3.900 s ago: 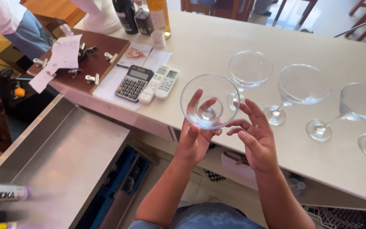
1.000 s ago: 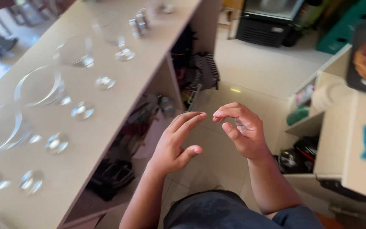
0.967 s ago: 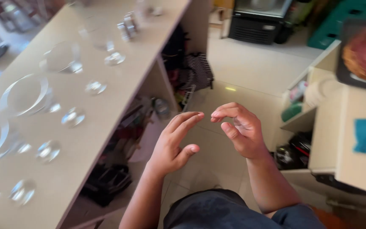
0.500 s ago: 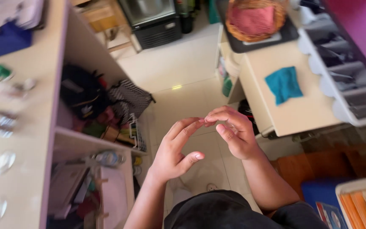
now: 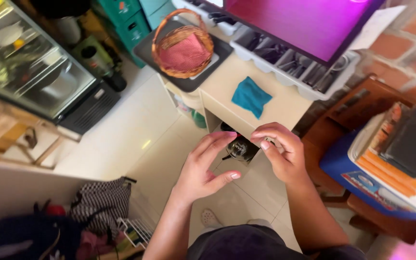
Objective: Organize and align bottles, glasses, and other bar items on a counter.
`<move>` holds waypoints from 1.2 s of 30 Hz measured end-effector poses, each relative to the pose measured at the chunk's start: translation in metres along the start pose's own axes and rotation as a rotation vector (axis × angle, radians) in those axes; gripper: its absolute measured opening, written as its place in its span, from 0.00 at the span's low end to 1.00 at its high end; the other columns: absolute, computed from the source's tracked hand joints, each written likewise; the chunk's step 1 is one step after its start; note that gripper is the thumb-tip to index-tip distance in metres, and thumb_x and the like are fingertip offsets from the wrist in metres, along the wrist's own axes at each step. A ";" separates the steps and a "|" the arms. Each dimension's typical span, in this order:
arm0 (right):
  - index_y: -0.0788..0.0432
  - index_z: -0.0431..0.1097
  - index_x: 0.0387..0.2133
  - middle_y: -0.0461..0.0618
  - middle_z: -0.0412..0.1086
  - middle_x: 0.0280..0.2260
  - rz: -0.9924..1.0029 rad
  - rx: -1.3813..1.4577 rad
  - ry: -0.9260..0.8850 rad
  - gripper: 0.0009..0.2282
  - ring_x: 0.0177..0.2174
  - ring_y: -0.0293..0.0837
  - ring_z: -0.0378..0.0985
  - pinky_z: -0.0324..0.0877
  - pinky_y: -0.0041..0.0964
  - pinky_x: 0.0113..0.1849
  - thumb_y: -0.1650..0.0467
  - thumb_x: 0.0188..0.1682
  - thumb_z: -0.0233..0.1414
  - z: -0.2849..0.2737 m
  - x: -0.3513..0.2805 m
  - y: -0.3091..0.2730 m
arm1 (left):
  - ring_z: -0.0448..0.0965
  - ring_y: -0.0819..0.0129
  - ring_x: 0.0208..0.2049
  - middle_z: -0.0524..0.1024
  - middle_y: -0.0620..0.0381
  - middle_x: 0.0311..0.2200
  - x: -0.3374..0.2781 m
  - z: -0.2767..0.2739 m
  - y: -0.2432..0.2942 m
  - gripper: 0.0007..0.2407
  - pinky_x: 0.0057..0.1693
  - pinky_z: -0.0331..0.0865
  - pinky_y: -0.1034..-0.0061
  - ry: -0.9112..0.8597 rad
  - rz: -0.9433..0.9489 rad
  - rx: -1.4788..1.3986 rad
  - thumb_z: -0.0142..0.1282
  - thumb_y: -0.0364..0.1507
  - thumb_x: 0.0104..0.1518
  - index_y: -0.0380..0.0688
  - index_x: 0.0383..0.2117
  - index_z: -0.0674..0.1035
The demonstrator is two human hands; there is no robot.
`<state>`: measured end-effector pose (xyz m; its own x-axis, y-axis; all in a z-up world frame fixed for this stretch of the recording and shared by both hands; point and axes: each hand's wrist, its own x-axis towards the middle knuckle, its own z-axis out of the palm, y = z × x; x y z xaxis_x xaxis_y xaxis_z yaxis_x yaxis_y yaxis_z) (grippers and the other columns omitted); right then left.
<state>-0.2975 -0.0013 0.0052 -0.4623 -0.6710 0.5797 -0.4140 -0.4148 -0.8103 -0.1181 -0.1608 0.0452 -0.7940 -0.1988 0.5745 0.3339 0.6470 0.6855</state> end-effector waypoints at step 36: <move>0.64 0.74 0.43 0.54 0.73 0.44 0.180 -0.593 0.702 0.10 0.42 0.43 0.74 0.70 0.33 0.47 0.80 0.47 0.56 0.049 0.151 0.157 | 0.81 0.58 0.44 0.81 0.55 0.41 0.214 -0.039 -0.287 0.12 0.51 0.75 0.66 -0.347 0.272 -0.272 0.66 0.25 0.54 0.42 0.44 0.82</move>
<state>-0.3938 -0.1980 -0.0389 -0.8458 -0.0898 0.5259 -0.5333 0.1707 -0.8285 -0.3642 -0.4178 -0.0111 -0.7665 0.2355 0.5976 0.6350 0.4174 0.6500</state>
